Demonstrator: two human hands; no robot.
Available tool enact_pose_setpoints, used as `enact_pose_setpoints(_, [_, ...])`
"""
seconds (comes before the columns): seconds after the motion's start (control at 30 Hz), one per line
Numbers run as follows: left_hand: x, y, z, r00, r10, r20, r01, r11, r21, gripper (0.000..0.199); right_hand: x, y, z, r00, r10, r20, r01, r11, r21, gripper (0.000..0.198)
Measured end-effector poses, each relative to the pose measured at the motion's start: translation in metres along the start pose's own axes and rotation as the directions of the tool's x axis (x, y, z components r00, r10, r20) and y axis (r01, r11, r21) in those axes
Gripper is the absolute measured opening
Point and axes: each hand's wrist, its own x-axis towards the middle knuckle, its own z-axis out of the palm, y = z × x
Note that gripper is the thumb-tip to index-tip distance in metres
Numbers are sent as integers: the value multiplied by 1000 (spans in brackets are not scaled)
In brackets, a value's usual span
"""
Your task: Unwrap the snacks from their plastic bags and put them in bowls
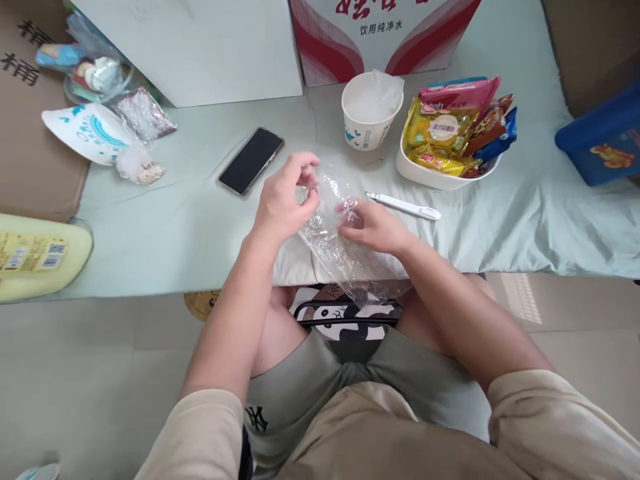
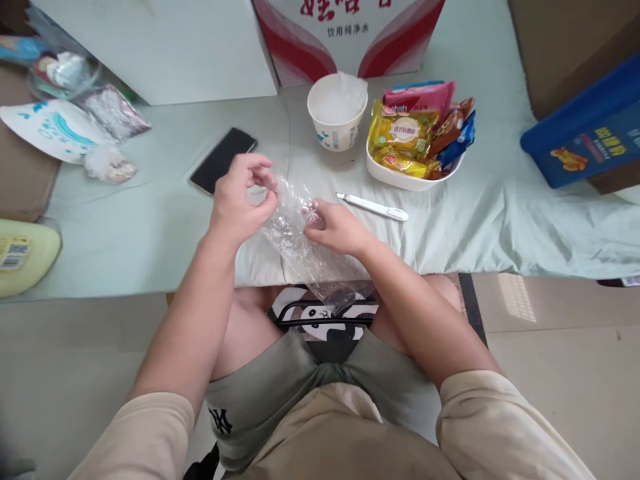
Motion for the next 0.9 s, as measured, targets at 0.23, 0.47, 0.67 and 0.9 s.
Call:
enact_pose_setpoints(0.23, [-17,-32,6,928,-370,39,335,783,-525,53,-1,3,1,974,69,-216,-8,963,269,15])
enact_pose_setpoints(0.47, [-9,-21,32,797,-190,573,597,390,-701,39,7,-8,14,949,10,-314,123,907,402,30])
enact_pose_setpoints(0.67, [-18,-27,34,853,-300,426,504,683,-529,17,0,-1,17,954,51,-296,78,910,407,29])
enact_pose_setpoints(0.9, [-21,-31,32,928,-248,278,357,802,-479,23,1,8,16,932,138,-335,23,900,436,24])
